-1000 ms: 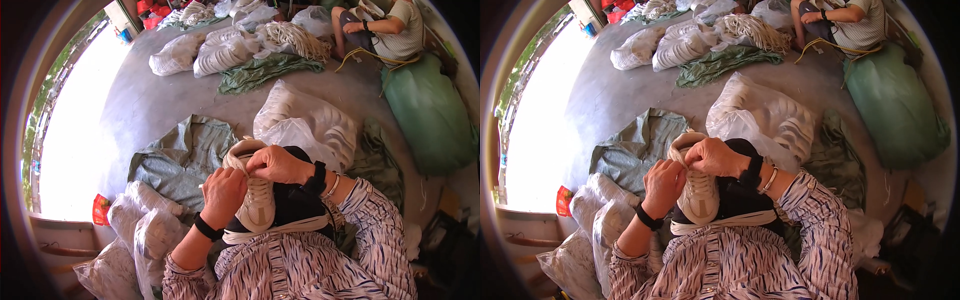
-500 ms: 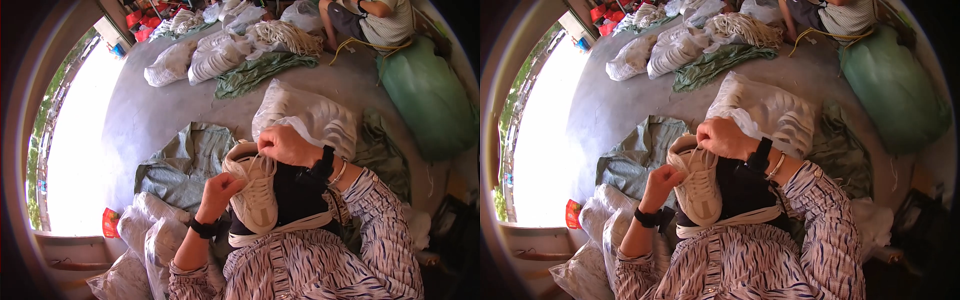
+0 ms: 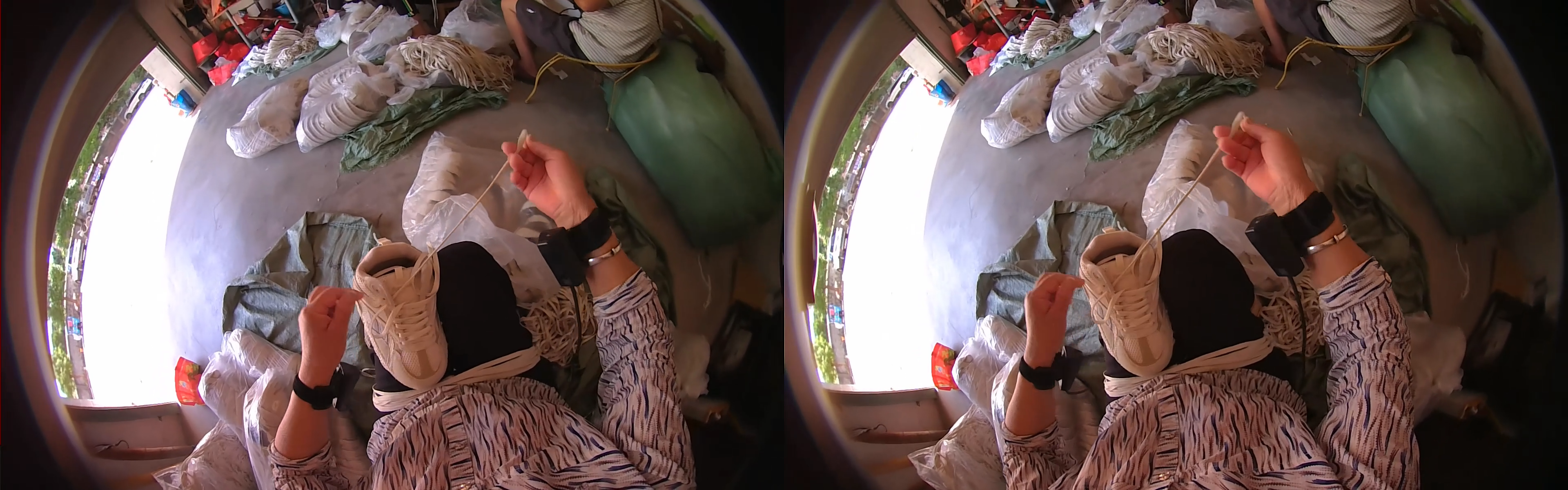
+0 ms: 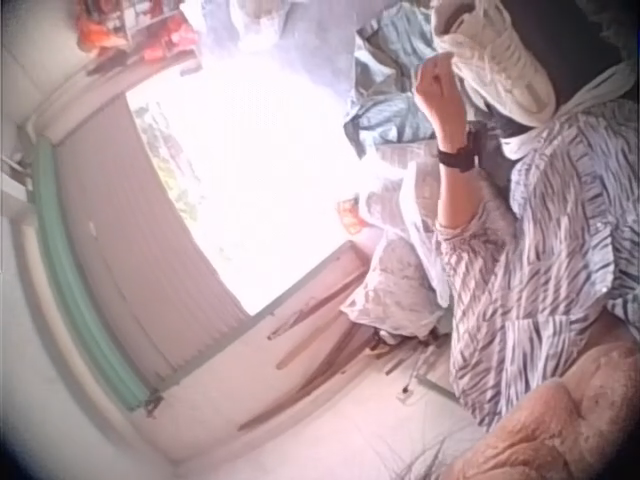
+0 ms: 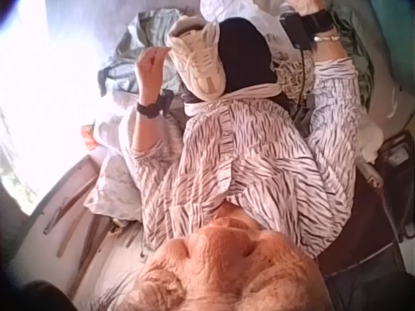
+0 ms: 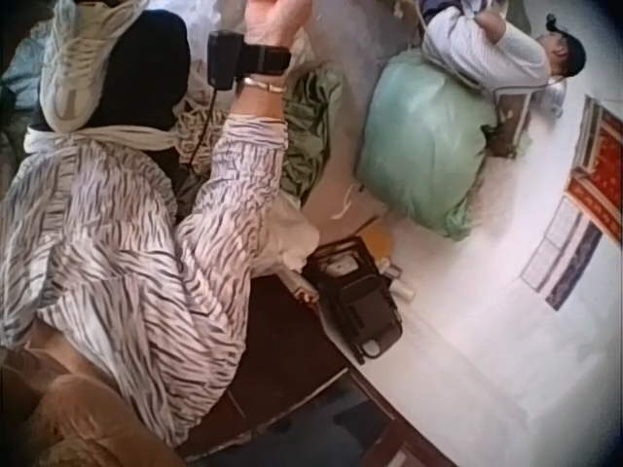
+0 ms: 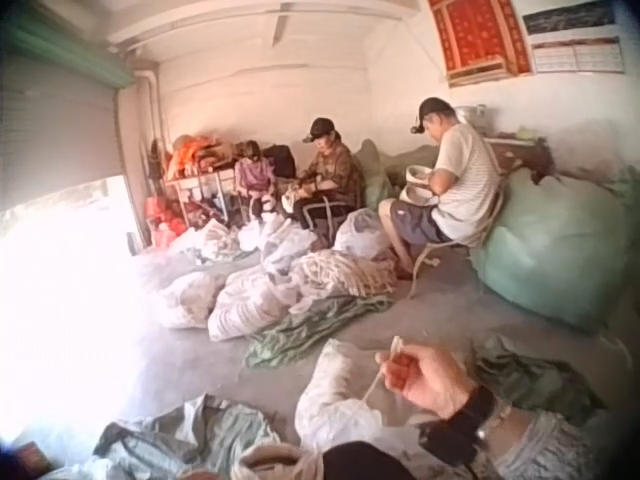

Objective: Lacing a sneaker and placing a protective mask inside it as part of shoe assembly.

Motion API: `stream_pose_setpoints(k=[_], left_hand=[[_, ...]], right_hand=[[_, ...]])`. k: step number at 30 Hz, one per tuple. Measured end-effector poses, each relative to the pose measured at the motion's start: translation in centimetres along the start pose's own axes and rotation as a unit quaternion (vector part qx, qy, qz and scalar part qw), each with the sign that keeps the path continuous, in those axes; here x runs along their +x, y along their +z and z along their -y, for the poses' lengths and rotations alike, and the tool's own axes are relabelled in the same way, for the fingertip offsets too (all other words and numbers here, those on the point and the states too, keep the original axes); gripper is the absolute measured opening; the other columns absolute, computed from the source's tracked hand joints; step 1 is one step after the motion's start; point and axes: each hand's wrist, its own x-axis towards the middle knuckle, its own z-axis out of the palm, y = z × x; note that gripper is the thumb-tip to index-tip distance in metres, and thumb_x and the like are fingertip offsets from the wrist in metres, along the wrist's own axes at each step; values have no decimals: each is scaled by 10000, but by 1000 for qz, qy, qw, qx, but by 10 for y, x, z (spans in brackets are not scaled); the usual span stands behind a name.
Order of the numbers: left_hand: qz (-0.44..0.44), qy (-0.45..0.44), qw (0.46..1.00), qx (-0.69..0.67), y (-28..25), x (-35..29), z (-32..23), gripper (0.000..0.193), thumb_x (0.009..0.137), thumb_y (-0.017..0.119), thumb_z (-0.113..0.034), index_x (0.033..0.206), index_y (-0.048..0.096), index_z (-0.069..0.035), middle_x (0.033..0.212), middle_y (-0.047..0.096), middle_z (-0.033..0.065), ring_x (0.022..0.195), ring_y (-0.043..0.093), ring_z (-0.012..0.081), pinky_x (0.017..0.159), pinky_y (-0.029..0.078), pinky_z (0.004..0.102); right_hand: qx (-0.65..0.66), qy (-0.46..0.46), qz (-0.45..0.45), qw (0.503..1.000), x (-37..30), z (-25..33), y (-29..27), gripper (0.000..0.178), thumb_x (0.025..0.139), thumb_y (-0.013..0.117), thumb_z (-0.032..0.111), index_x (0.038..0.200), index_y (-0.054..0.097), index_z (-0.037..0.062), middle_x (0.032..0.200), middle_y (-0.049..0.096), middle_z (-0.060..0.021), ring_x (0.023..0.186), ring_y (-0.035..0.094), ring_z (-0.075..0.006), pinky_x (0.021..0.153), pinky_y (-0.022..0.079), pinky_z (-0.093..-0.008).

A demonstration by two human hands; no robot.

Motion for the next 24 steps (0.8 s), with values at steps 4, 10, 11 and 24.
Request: stream_pose_setpoints(k=[4,10,11,24], left_hand=[[155,65,985,-46,1,-1,-65,136,879,571,-100,883,668,-5,818,657,104,658,641,184,589,490,279],[111,170,918,341,62,33,-53,270,769,529,-17,1036,569,-10,1023,601,136,835,637,316,750,494,366],[111,173,917,341,67,35,-49,270,769,529,-17,1036,569,-10,1023,601,136,835,637,316,750,494,366],[99,197,965,138,49,9,-82,95,832,553,-74,897,616,-45,972,632,111,817,632,285,720,508,360]], right_hand=[[-41,-97,265,959,-30,15,94,213,952,472,202,973,578,18,959,655,-158,893,668,-258,722,545,-333],[-118,-70,383,913,-80,-4,160,241,925,467,38,1155,495,-28,1052,617,-163,974,639,-254,784,515,-302],[-119,-72,382,913,-80,-8,158,241,925,467,38,1155,495,-28,1052,617,-163,974,639,-254,784,515,-302],[-199,-92,372,902,-73,-8,140,248,909,474,-29,1140,566,-23,1120,623,-146,1049,620,-236,804,533,-310]])
